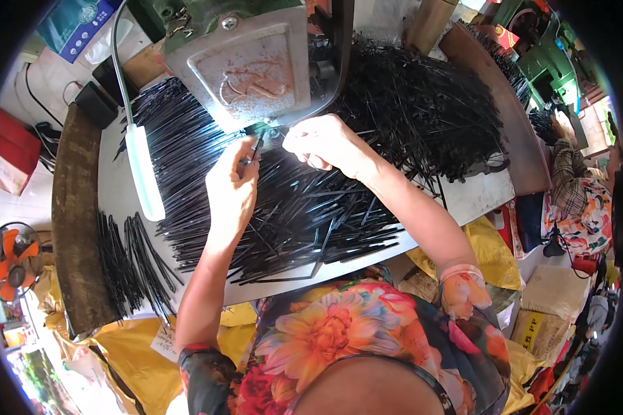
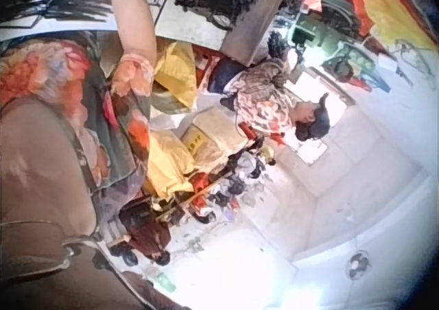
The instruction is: The person assembles umbrella ribs by fitting plastic components together, feeding them under a machine to fasten them, and placing the assembled ribs onto the workbench.
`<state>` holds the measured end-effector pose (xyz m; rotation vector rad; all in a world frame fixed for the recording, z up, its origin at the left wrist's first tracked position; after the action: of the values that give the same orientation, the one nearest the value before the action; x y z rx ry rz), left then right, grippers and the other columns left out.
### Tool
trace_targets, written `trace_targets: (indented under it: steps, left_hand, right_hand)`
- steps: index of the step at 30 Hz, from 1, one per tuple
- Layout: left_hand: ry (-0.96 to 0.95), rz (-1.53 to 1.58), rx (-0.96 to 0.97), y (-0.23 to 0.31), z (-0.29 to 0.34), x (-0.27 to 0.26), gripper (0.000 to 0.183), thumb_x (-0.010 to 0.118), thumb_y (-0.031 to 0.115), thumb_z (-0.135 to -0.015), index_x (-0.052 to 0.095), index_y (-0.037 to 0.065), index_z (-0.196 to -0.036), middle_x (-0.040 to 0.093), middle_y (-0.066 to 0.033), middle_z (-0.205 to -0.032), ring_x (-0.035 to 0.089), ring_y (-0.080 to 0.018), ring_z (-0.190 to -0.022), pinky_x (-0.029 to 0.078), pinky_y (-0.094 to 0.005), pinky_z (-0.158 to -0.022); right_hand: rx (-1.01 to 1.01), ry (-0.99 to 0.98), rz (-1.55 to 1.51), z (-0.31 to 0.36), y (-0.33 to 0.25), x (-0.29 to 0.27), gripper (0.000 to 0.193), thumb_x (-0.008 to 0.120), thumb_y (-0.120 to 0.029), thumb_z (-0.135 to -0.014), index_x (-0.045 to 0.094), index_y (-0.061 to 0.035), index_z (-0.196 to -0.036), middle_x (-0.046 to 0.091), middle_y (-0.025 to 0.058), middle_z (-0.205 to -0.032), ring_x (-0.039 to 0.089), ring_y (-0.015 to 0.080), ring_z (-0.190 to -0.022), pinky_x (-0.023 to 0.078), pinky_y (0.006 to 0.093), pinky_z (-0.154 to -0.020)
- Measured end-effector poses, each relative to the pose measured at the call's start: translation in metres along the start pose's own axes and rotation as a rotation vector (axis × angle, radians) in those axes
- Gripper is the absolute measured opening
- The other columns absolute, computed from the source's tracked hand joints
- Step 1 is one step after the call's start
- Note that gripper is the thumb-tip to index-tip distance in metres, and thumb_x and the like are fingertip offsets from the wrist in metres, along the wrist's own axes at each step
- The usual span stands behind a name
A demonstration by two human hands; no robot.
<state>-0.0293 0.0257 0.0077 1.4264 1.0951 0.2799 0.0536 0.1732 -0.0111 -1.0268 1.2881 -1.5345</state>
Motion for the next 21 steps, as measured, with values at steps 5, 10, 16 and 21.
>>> trace_targets:
  steps: [5,10,16,21]
  left_hand:
    - [0.057,-0.107,0.102,-0.010,-0.012,0.006,0.019,0.058,0.001,-0.073,0.059,0.001,-0.092,0.059,-0.0069,-0.074,0.052,-0.0141,-0.060,0.043,-0.0254,-0.059]
    - [0.033,-0.108,0.002,-0.008,-0.015,0.009,0.016,0.060,0.002,-0.070,0.060,-0.001,-0.086,0.058,-0.0089,-0.074,0.053,-0.0145,-0.062,0.043,-0.0254,-0.060]
    - [0.071,0.018,-0.022,-0.016,-0.017,0.011,0.013,0.062,-0.003,-0.069,0.058,0.001,-0.080,0.051,0.0009,-0.065,0.044,-0.0054,-0.056,0.037,-0.0190,-0.054]
    - [0.061,-0.043,-0.035,-0.014,-0.019,0.013,0.012,0.062,-0.002,-0.068,0.057,0.000,-0.079,0.054,-0.0033,-0.068,0.048,-0.0095,-0.058,0.040,-0.0219,-0.055]
  right_hand:
    - [-0.055,0.044,0.009,0.000,0.000,-0.002,0.015,0.056,-0.014,-0.077,0.060,-0.0030,-0.068,0.050,0.0010,-0.054,0.040,0.0044,-0.040,0.030,0.0180,-0.036]
    - [-0.026,0.037,-0.032,0.001,-0.005,0.001,0.017,0.054,-0.015,-0.079,0.062,-0.0023,-0.071,0.049,-0.0003,-0.055,0.042,0.0046,-0.046,0.030,0.0180,-0.040]
    - [0.017,0.073,-0.069,0.001,-0.007,0.002,0.016,0.056,-0.014,-0.078,0.062,0.0001,-0.074,0.049,-0.0001,-0.056,0.043,0.0047,-0.049,0.030,0.0176,-0.041]
    - [0.021,0.055,-0.051,0.001,-0.008,0.001,0.015,0.056,-0.014,-0.077,0.062,-0.0002,-0.075,0.049,-0.0004,-0.056,0.042,0.0044,-0.048,0.030,0.0171,-0.041]
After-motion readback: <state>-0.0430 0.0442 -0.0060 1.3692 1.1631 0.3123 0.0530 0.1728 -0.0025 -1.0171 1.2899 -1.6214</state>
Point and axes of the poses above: each hand's wrist, its own z-axis away from the middle knuckle, its own x-axis out of the palm, y = z × x, the point moved 4 cm from there along -z, towards the middle knuckle
